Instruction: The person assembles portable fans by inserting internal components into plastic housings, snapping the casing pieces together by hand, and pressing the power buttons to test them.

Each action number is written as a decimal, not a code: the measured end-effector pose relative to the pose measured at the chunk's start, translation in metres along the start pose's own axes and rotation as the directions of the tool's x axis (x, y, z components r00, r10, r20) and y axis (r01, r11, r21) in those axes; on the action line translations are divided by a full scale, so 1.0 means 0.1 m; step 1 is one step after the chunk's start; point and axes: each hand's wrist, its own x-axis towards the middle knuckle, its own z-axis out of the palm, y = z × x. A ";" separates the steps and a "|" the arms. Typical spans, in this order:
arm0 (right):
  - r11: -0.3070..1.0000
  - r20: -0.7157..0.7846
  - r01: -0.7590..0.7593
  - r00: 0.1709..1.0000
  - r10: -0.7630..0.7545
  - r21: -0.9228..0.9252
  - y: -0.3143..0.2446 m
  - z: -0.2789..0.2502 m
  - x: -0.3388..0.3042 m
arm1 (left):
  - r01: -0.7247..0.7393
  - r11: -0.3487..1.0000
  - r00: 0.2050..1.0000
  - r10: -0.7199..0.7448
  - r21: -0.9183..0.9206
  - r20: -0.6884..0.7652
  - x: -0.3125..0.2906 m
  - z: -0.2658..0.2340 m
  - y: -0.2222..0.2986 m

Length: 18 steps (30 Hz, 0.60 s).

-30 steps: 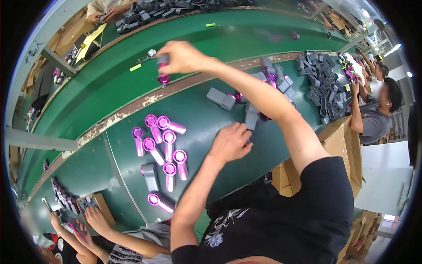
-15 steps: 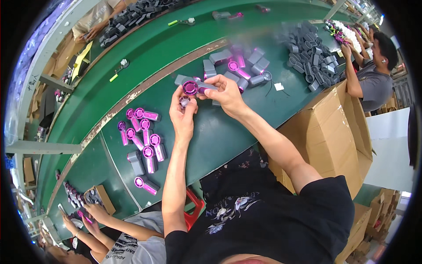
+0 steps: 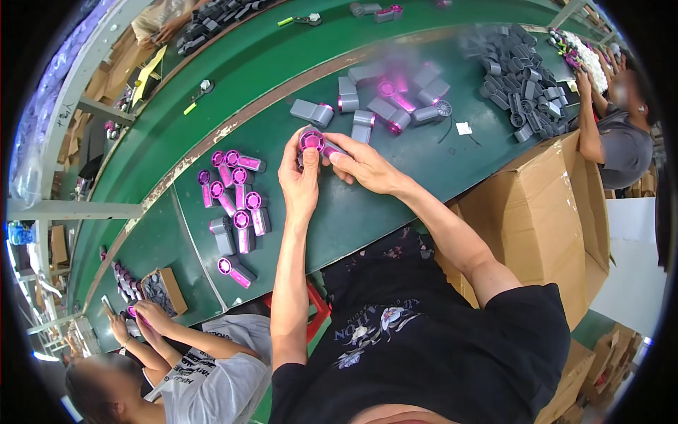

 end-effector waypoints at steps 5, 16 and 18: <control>1.000 0.055 -0.021 0.998 0.021 0.012 0.05 -0.03 -0.03 | 0.021 0.999 0.999 -0.022 0.045 0.029 -0.05 -0.02 0.07; 0.997 0.003 0.001 1.000 -0.001 0.073 0.16 0.05 -0.07 | 0.045 0.998 0.998 -0.047 0.053 0.037 -0.13 -0.03 0.19; 0.998 0.007 0.004 1.000 -0.004 0.059 0.18 0.04 -0.08 | 0.078 0.996 0.995 -0.079 0.032 0.056 -0.14 -0.04 0.20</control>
